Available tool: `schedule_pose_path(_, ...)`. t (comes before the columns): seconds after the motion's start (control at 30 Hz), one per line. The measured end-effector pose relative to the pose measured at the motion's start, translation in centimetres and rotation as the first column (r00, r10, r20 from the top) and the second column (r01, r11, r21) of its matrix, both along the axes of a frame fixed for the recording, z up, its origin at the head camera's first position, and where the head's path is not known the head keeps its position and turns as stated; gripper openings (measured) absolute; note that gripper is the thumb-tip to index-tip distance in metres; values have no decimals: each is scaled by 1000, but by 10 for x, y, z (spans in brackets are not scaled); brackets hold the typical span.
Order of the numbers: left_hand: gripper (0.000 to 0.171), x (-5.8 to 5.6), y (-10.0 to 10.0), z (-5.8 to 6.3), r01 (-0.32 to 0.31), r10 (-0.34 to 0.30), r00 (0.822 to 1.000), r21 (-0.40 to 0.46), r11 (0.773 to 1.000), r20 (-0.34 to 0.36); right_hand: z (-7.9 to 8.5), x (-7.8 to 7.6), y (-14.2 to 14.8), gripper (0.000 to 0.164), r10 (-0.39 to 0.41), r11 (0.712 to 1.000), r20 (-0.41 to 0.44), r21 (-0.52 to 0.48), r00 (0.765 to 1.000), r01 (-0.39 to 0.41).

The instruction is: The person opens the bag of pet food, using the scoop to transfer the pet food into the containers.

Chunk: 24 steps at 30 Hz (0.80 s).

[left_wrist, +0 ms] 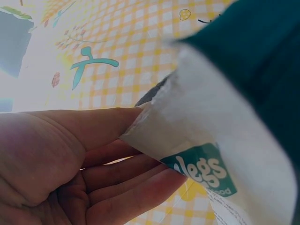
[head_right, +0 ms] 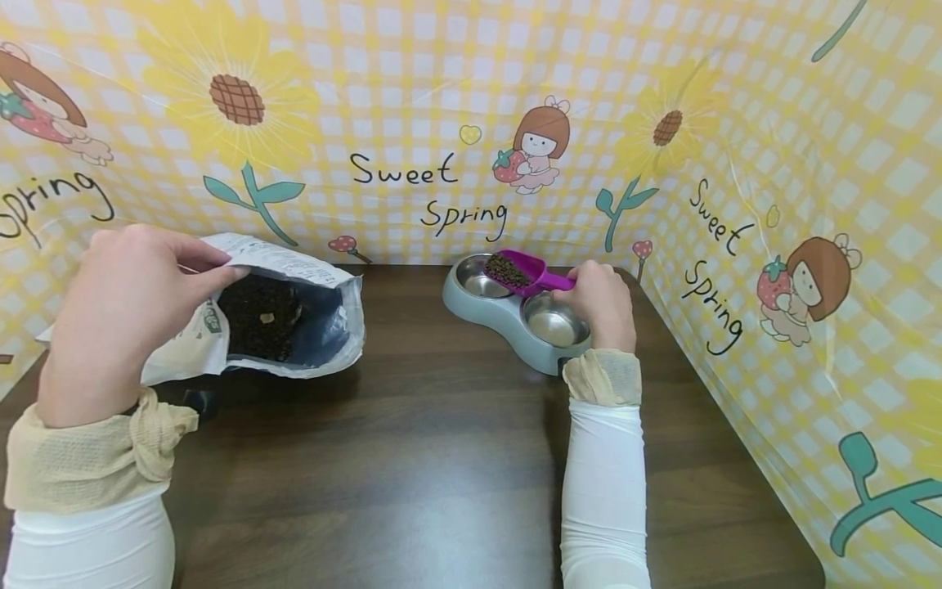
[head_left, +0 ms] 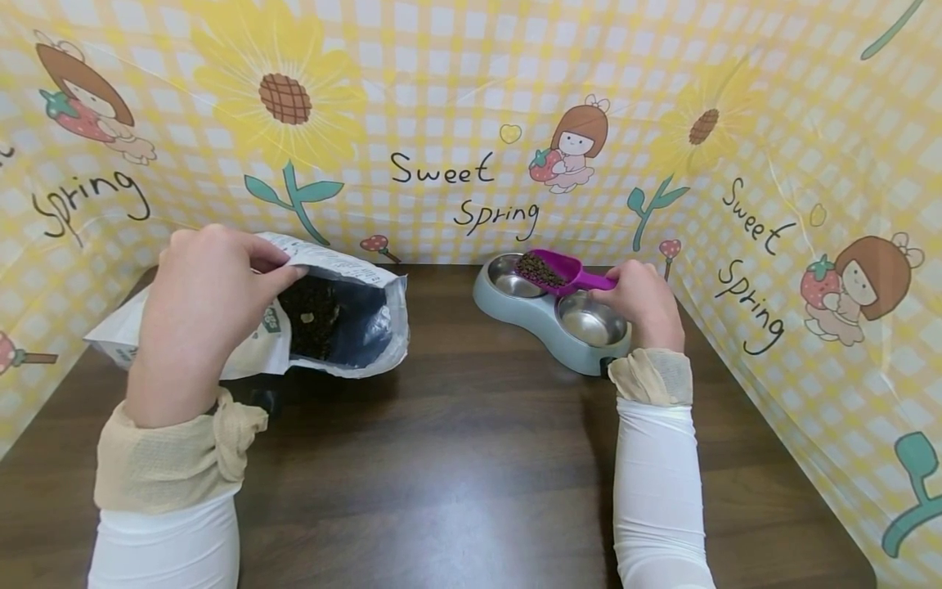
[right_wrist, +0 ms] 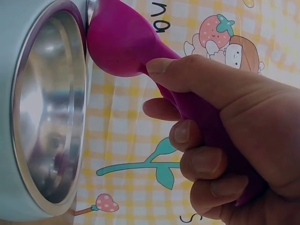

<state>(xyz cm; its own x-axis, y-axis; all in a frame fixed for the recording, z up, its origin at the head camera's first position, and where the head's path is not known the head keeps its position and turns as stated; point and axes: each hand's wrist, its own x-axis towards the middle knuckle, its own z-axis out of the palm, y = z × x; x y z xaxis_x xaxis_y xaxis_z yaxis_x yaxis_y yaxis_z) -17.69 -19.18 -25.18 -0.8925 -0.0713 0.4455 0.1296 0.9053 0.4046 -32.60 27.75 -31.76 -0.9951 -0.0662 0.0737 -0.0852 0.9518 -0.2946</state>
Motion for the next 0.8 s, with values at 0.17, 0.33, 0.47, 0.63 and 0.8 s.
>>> schedule_pose_path(0.17,20,0,-1,0,4,-4,1000,-4,1000,0,2,1,-4,34,16,999,-22,34,1000,-15)
schedule_pose_path(0.33,19,0,-1,0,0,0,1000,-2,1000,1,2,2,-7,32,24,998,-58,64,998,-20)
schedule_pose_path(0.47,19,0,-1,0,-4,4,1000,3,1000,14,3,3,-10,28,32,995,-98,94,995,-23)
schedule_pose_path(0.63,20,0,0,1,-2,2,1000,2,1000,16,5,4,-17,25,34,990,-133,142,991,-15)
schedule_pose_path(0.8,19,0,0,1,3,-3,1000,0,1000,11,5,4,-24,24,20,983,-147,182,989,7)
